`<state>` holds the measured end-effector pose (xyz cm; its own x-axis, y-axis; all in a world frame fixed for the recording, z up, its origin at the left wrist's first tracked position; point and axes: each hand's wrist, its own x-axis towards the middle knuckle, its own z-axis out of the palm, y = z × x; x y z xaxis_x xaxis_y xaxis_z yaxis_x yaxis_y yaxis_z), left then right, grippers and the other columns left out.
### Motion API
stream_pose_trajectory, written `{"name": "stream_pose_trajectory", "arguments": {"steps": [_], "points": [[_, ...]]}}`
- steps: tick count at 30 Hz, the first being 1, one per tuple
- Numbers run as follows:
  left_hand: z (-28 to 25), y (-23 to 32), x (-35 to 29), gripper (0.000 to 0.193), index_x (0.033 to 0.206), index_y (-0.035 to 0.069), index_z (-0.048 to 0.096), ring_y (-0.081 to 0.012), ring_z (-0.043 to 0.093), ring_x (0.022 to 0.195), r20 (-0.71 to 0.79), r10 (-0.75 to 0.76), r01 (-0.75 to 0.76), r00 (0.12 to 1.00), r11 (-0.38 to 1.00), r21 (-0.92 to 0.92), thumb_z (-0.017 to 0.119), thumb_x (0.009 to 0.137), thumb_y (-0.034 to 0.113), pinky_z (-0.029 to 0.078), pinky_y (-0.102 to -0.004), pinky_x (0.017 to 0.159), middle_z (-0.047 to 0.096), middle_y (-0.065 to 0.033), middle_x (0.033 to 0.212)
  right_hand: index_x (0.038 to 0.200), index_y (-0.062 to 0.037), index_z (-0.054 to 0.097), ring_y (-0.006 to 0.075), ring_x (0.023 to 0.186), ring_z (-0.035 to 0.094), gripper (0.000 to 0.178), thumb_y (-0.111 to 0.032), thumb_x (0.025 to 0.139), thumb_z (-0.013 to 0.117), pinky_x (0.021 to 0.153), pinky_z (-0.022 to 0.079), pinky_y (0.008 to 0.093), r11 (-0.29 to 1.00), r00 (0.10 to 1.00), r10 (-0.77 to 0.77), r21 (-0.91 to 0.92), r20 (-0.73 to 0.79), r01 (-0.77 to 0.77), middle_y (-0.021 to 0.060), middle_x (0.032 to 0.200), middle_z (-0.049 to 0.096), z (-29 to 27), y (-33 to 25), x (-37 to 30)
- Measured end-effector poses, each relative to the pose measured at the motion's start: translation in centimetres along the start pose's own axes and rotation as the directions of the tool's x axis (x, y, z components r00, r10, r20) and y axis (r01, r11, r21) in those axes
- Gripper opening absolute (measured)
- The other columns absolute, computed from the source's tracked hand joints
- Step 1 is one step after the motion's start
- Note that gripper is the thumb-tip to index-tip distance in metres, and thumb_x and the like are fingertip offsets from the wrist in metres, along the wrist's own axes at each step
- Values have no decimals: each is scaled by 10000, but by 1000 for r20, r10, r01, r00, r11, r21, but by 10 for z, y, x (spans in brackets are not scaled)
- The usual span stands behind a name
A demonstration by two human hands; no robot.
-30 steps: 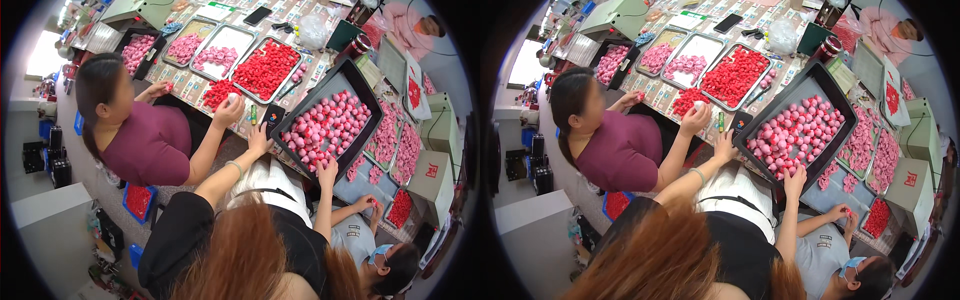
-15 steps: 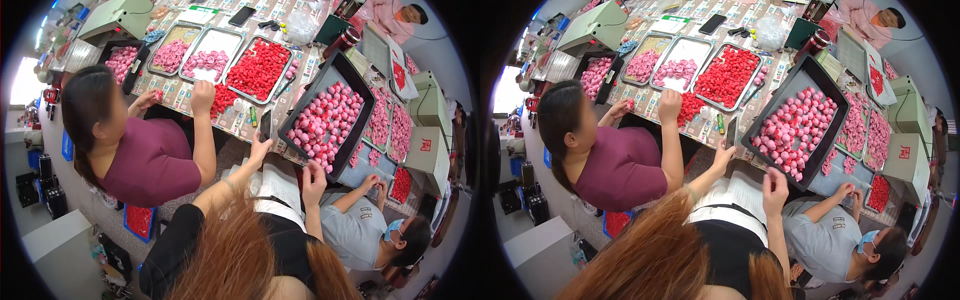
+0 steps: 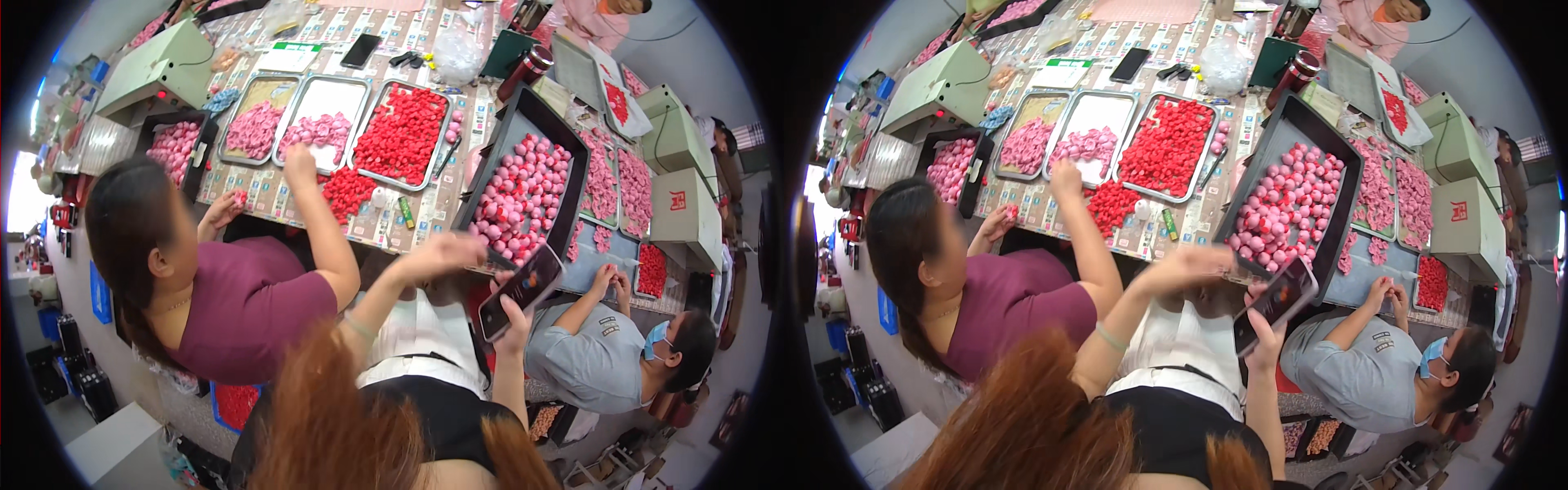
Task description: Assembling pink spherical toy parts into red floral-shaped bases at a factory workstation.
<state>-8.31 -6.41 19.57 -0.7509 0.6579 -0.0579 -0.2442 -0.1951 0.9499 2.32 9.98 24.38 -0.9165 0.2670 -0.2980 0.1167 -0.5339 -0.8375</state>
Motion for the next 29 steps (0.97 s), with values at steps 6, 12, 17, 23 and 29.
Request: {"name": "stream_pose_trajectory", "arguments": {"steps": [6,12,17,23,29], "points": [[-95,-96,175,215,881,19,584,-358,591,797,-641,191,451,744,564,691,484,778,180,467,-442,649,605,-202,828,1209,-19,374,199,1049,477,607,-2,639,583,912,381,323,942,999,42,-334,16,-34,104,1112,474,-58,-15,-62],[-164,-149,184,379,1109,131,453,-304,617,791,-554,99,544,826,111,831,551,751,208,493,-410,611,611,-157,887,1299,-47,285,290,1089,450,784,-131,605,638,905,358,344,498,992,67,-858,-107,-126,180,1175,451,-82,20,-108],[-135,-148,222,292,941,33,552,-333,608,755,-547,41,540,836,116,834,563,734,238,470,-391,682,613,-192,799,1277,-78,315,347,1038,471,749,-162,606,638,877,380,365,459,949,37,-838,-313,-294,227,1104,478,-94,23,-152],[-148,-99,211,319,903,-18,587,-282,601,713,-495,23,397,869,565,723,569,732,251,456,-355,662,618,-178,777,1287,-64,300,346,1027,458,739,-149,621,610,852,379,385,549,885,151,-707,-440,-445,212,1102,450,-97,12,-171],[-41,-10,183,382,1065,-2,540,-224,560,737,-151,169,-192,974,969,-154,437,725,138,473,-315,697,605,-144,896,1296,-83,296,325,1023,458,745,-147,626,614,871,363,373,483,887,102,-757,-451,-440,191,1094,450,-129,26,-193]]}}
